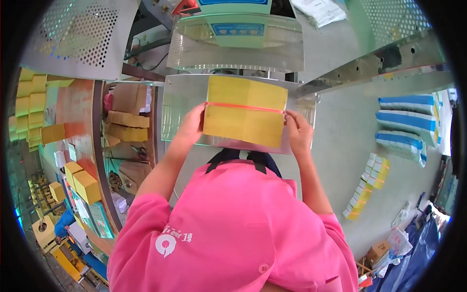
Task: Weighing stacks of yellow paper blocks on a digital scale and then using a bundling machine to secure them with rubber bands.
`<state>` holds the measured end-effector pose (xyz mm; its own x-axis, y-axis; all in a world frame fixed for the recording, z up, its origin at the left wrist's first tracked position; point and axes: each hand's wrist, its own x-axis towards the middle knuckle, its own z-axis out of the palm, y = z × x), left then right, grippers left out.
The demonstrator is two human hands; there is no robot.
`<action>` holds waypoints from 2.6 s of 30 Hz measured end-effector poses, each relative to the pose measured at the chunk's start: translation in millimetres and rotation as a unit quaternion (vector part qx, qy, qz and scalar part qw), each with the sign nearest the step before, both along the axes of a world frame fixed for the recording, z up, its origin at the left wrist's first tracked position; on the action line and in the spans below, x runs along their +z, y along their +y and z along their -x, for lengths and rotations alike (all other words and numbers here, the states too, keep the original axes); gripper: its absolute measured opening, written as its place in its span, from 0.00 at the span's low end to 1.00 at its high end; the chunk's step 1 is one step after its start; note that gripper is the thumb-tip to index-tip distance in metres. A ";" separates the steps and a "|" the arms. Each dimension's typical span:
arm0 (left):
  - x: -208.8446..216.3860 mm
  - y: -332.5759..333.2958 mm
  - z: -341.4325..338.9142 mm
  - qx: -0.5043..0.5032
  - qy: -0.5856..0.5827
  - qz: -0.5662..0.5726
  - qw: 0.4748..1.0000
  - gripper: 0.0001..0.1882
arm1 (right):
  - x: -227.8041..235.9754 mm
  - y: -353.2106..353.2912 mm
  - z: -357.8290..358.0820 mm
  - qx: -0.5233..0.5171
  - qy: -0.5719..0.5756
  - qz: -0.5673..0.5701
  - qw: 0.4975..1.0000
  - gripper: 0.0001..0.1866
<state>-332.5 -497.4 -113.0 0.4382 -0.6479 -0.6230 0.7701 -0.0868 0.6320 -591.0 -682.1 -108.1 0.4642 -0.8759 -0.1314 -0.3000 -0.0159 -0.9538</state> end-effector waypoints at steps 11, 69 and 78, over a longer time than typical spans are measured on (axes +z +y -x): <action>30.7 5.4 -27.9 -0.306 -0.544 -0.162 0.764 0.16 | 18.6 -26.5 -10.5 0.163 0.162 0.291 0.929 0.05; 51.0 -7.0 -5.5 -0.173 -0.552 0.075 0.812 0.32 | 80.2 14.1 -31.4 -0.049 -0.022 0.232 0.971 0.25; 58.4 -33.6 17.9 -0.229 -0.753 0.013 0.617 0.33 | 82.5 25.0 -73.4 0.161 0.250 0.460 0.837 0.30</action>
<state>-350.5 -531.0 -54.6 0.2749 -0.9198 0.2801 -0.7937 -0.0527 0.6060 -517.5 -657.1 -25.6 0.7844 -0.5528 0.2812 -0.4960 -0.8313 -0.2506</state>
